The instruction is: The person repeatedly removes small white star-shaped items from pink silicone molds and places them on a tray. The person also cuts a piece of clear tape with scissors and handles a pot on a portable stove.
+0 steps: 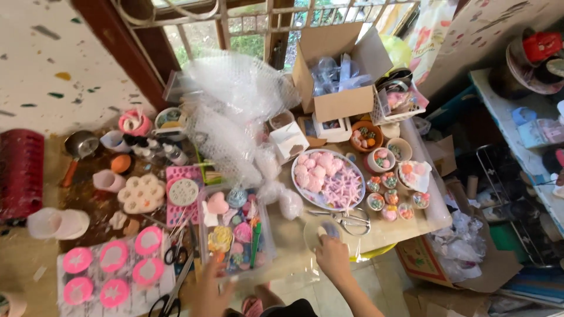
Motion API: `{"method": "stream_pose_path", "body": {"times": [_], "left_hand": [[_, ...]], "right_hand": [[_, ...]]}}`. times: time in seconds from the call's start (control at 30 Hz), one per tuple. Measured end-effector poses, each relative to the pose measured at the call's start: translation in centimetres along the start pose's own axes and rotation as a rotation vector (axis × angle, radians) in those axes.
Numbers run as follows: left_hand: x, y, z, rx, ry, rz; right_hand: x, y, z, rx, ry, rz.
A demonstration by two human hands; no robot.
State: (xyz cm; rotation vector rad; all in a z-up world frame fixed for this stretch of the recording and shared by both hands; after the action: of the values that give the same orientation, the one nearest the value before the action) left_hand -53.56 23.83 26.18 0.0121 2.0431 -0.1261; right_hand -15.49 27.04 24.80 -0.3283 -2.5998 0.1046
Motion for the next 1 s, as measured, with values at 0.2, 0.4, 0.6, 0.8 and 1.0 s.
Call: {"method": "stream_pose_path", "body": {"times": [0.2, 0.4, 0.6, 0.8, 1.0], "left_hand": [[7.4, -1.7, -6.4, -0.141, 0.019, -0.244], [7.8, -1.3, -5.8, -0.134, -0.016, -0.313], [1.7, -0.6, -6.2, -0.043, 0.106, -0.342], [3.1, -0.5, -7.6, -0.056, 0.023, -0.279], [3.7, -0.7, -9.8, -0.246, -0.030, -0.253]], "right_hand": [[-0.7, -0.9, 5.9, 0.120, -0.188, -0.161], [0.7, 0.1, 7.7, 0.011, -0.228, -0.175], [1.1, 1.9, 7.1, -0.118, -0.196, -0.142], [2.7, 2.3, 4.6, -0.123, -0.122, -0.086], [8.4, 4.1, -1.9, -0.286, 0.108, -0.177]]}}
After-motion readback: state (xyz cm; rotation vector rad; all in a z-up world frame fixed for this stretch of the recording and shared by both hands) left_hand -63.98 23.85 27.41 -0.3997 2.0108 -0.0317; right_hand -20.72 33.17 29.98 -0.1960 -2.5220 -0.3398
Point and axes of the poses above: each hand's wrist, its own y-axis towards the middle knuckle, its own z-axis out of the palm, x = y × z, the point moved 10 cm from there along y, towards the middle knuckle
